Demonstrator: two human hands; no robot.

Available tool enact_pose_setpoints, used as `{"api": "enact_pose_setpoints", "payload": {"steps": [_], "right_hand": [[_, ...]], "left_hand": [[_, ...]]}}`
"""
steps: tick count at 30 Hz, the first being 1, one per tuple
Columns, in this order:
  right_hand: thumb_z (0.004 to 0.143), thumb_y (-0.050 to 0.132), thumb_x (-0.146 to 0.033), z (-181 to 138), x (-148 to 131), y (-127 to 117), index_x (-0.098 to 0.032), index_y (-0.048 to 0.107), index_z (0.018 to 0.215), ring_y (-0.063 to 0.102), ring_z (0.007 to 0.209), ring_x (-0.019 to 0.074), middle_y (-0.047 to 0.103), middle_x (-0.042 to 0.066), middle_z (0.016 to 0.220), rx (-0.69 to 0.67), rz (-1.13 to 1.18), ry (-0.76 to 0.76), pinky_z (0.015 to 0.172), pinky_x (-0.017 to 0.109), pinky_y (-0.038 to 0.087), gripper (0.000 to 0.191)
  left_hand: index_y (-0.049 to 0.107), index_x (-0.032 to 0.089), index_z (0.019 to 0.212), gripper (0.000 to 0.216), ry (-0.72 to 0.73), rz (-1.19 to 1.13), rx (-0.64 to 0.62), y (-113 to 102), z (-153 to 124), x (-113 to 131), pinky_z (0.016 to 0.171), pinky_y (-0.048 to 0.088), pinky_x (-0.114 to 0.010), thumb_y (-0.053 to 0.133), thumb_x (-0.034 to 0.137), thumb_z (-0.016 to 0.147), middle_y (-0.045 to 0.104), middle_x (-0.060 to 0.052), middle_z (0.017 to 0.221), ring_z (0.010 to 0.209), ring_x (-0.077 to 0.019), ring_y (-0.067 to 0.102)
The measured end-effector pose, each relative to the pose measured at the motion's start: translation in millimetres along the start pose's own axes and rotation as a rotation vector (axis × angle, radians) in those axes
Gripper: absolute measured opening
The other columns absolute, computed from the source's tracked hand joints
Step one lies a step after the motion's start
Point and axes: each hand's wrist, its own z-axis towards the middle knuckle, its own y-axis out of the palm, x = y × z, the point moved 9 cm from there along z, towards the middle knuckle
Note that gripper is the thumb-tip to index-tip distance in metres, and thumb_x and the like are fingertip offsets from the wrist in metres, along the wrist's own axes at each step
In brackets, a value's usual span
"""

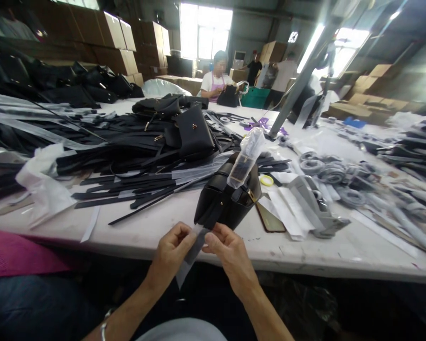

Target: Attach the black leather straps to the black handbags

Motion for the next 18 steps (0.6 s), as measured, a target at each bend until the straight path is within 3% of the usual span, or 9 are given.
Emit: {"api": "enact_pose_setpoints", "payload": {"steps": [5,9,13,18], "right_hand": [[0.074,0.076,-0.050,1.4,2.2,-16.6,-0.013,0.072,0.106,0.070,0.087,0.0251,0.075,0.011,0.091,0.051,-0.023,0.078,0.080,0.037,0.055,0.049],[0.072,0.076,-0.053,16.8,-12.0,-26.6,-0.012,0.075,0.088,0.070,0.067,0.0195,0.075,0.009,0.076,0.161,0.052,0.009,0.065,0.030,0.058,0.044],[0.069,0.078,-0.053,27.7,-23.2,-30.3,-0.012,0.071,0.070,0.065,0.050,0.0152,0.070,0.005,0.060,0.245,0.068,-0.041,0.049,0.024,0.056,0.041],[0.067,0.079,-0.053,29.4,-26.8,-30.2,-0.012,0.069,0.065,0.064,0.045,0.0148,0.068,0.005,0.056,0.267,-0.028,-0.038,0.044,0.023,0.054,0.042]], "left_hand": [[0.054,0.018,0.076,0.020,0.073,0.008,0.022,19.1,37.7,30.9,0.052,0.039,-0.018,0.061,0.035,0.085,0.052,0.005,0.063,0.056,-0.0094,0.049],[0.056,0.019,0.081,0.014,0.152,0.046,0.017,34.4,53.8,47.4,0.058,0.042,-0.019,0.060,0.032,0.085,0.055,0.004,0.069,0.061,-0.0102,0.052],[0.054,0.018,0.087,0.023,0.098,-0.018,-0.012,34.5,54.5,37.8,0.054,0.043,-0.020,0.058,0.041,0.086,0.055,0.004,0.070,0.060,-0.0112,0.053],[0.053,0.017,0.071,0.030,0.032,0.025,-0.092,32.9,48.4,21.7,0.051,0.039,-0.021,0.060,0.043,0.084,0.051,0.004,0.062,0.055,-0.0103,0.048]]}}
